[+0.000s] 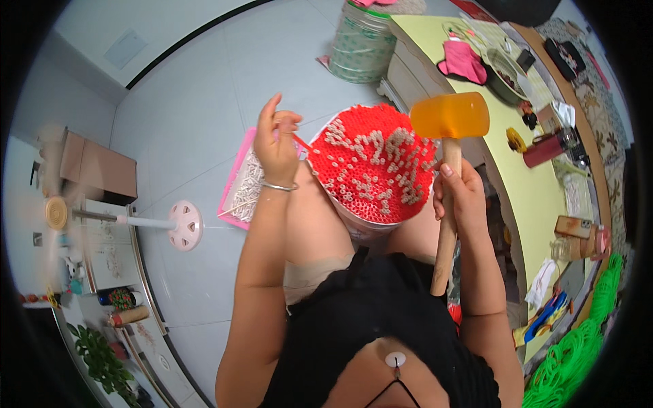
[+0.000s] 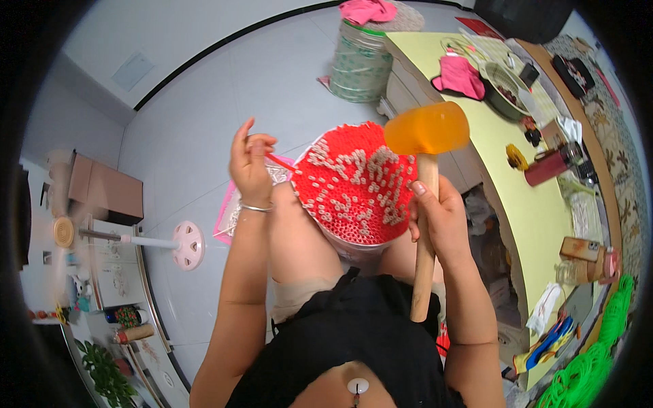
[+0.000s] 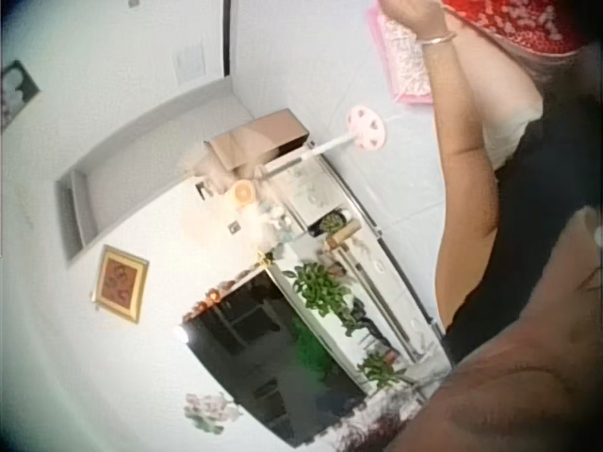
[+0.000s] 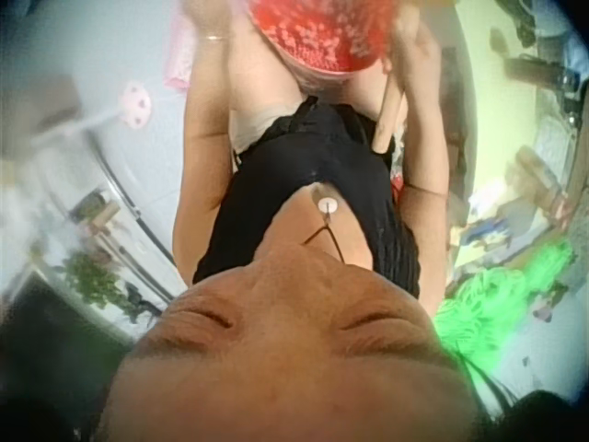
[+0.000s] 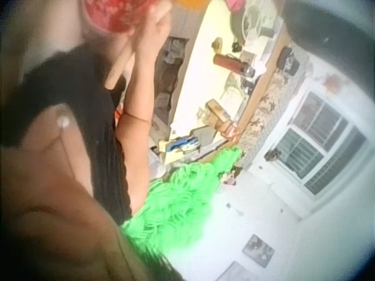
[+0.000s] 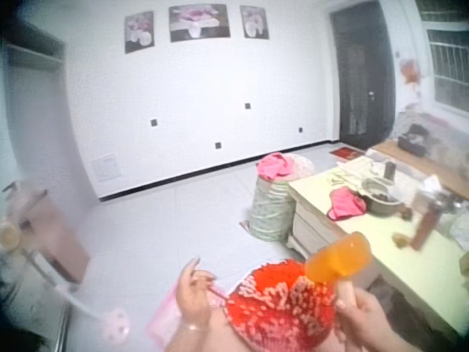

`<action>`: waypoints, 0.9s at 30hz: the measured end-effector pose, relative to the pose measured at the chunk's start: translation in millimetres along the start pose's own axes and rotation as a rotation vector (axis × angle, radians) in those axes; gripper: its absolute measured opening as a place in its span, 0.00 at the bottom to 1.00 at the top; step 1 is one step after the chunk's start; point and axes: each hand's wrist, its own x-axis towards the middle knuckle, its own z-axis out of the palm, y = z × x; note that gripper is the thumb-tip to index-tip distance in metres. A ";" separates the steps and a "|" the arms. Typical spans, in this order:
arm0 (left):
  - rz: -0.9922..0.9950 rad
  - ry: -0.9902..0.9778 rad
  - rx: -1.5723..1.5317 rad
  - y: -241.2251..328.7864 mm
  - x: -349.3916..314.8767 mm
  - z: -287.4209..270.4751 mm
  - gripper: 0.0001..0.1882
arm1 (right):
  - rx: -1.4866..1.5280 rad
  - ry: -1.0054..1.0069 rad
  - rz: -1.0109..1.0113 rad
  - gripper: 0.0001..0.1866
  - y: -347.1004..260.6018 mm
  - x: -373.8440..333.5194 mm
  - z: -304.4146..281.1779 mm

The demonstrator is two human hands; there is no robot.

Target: The person picks up a small white object by hand and places it onto a red circular base filled with similar items, then taps the base with a yellow mallet.

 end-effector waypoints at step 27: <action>-0.753 -0.366 0.912 -182.3 -69.8 -172.8 0.13 | 0.200 0.218 0.147 0.12 67.1 -35.7 -58.6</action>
